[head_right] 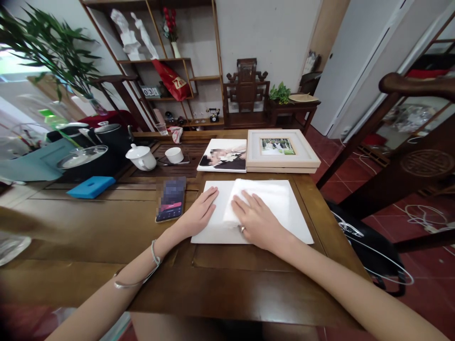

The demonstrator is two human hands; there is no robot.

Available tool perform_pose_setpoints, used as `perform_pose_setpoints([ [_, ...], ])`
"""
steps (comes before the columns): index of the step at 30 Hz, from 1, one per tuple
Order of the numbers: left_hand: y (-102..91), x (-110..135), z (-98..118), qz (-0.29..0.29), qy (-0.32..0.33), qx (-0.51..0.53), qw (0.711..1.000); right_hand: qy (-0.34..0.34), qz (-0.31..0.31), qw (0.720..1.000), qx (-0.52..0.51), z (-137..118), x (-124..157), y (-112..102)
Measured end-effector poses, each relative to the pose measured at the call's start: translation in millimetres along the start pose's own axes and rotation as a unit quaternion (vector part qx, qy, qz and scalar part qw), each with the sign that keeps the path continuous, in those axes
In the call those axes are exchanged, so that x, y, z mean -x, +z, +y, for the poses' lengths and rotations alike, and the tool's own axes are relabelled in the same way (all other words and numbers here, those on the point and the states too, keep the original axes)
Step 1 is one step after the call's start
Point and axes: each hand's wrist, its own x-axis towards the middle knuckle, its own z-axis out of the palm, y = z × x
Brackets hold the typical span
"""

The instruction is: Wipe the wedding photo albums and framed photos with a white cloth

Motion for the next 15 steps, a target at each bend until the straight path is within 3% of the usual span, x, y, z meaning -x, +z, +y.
perform_pose_setpoints([
  [3,0.5,0,-1,0.006,0.007,-0.001,1.000,-0.012,-0.010,1.000,0.027,-8,2,1],
  [9,1.4,0,-1,0.010,0.004,0.004,1.000,-0.083,-0.068,0.994,0.001,-42,29,-22],
  [15,1.3,0,-1,0.011,0.005,0.004,1.000,-0.046,-0.048,0.997,-0.033,-25,19,-14],
])
